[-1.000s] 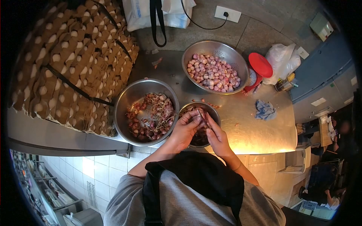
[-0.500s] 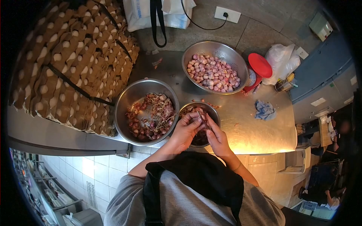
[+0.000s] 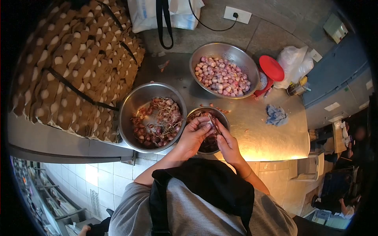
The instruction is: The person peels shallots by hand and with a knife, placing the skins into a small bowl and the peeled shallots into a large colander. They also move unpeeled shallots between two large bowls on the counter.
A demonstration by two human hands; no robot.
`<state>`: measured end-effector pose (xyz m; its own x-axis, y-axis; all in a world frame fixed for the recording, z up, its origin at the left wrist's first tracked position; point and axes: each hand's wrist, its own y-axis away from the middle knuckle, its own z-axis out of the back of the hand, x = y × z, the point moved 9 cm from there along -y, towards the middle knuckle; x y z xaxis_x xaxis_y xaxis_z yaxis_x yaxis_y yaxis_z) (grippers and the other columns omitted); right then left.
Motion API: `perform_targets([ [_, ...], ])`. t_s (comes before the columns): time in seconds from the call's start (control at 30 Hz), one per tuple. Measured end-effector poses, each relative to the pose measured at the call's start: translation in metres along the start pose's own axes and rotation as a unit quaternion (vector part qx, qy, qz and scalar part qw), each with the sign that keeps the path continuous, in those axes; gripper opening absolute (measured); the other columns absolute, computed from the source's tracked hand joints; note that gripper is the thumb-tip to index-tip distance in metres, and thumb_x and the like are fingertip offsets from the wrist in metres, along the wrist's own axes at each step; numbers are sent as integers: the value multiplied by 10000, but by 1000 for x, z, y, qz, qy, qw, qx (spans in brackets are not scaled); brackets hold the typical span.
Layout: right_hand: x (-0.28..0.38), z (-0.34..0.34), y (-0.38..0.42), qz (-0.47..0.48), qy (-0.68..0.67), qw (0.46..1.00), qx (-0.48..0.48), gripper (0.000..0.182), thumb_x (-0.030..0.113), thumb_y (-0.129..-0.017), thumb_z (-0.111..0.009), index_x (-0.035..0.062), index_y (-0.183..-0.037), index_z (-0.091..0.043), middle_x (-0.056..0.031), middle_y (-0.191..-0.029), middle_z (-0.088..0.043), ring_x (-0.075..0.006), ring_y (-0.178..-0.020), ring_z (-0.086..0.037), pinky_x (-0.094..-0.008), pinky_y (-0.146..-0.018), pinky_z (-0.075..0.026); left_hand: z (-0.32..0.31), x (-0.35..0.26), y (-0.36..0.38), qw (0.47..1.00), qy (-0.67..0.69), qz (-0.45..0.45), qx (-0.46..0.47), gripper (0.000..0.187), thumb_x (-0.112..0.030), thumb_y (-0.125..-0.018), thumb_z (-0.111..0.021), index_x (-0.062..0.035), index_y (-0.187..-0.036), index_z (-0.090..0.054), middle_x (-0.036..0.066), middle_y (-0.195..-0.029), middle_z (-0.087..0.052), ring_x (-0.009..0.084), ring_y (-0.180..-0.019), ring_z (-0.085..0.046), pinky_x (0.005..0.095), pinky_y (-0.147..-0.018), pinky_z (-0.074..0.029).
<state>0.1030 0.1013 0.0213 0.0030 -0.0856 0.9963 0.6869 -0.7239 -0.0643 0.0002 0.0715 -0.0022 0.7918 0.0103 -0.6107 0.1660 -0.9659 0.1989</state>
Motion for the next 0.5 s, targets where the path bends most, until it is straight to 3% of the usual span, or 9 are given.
perform_targets([
  [0.13,-3,4,-6,41,-9,999,-1,424,143,-907,-423,7,-1299,-334,-77,-1197,-475,-132,-1064,-454,-228,-905,-329,-4,-3,0,1000,-16,-6,7,218,-27,-859,-488,-32,-1077,-496,56,-1017,-561,147,-958,-537,272,-842,-450],
  [0.2,-2,4,-5,-5,-54,999,-2,419,150,-919,-393,18,-1309,-317,10,-910,-468,-45,-701,-367,-171,-606,-277,-5,-1,0,1000,-12,-2,8,224,-35,-860,-490,-31,-1084,-493,59,-1018,-562,147,-947,-543,270,-835,-455],
  [0.27,-3,2,-4,-41,-101,994,-7,412,155,-927,-373,23,-1313,-312,63,-725,-431,-2,-507,-309,-143,-451,-240,-5,-1,1,1000,-9,2,8,231,-43,-860,-492,-31,-1091,-487,62,-1016,-566,147,-937,-548,268,-828,-459],
  [0.33,-7,2,-3,-68,-149,986,-19,405,157,-929,-366,23,-1308,-318,84,-641,-363,-4,-483,-281,-144,-439,-216,-7,-1,2,1000,-10,6,6,241,-52,-861,-495,-31,-1100,-479,64,-1009,-571,148,-929,-553,267,-822,-463],
  [0.43,-12,14,-3,-84,-131,987,-36,388,140,-923,-398,11,-1287,-361,4,-1013,-496,-15,-639,-369,-135,-546,-320,-10,1,4,999,-13,23,24,253,-62,-861,-498,-34,-1111,-467,64,-1000,-576,148,-923,-556,268,-816,-463],
  [0.5,-17,27,-4,-72,-104,989,-76,384,146,-924,-396,19,-1285,-366,20,-968,-496,-10,-606,-351,-140,-519,-299,-14,-1,7,999,-21,26,25,255,-69,-867,-490,-34,-1119,-460,60,-990,-579,151,-916,-559,271,-809,-463],
])
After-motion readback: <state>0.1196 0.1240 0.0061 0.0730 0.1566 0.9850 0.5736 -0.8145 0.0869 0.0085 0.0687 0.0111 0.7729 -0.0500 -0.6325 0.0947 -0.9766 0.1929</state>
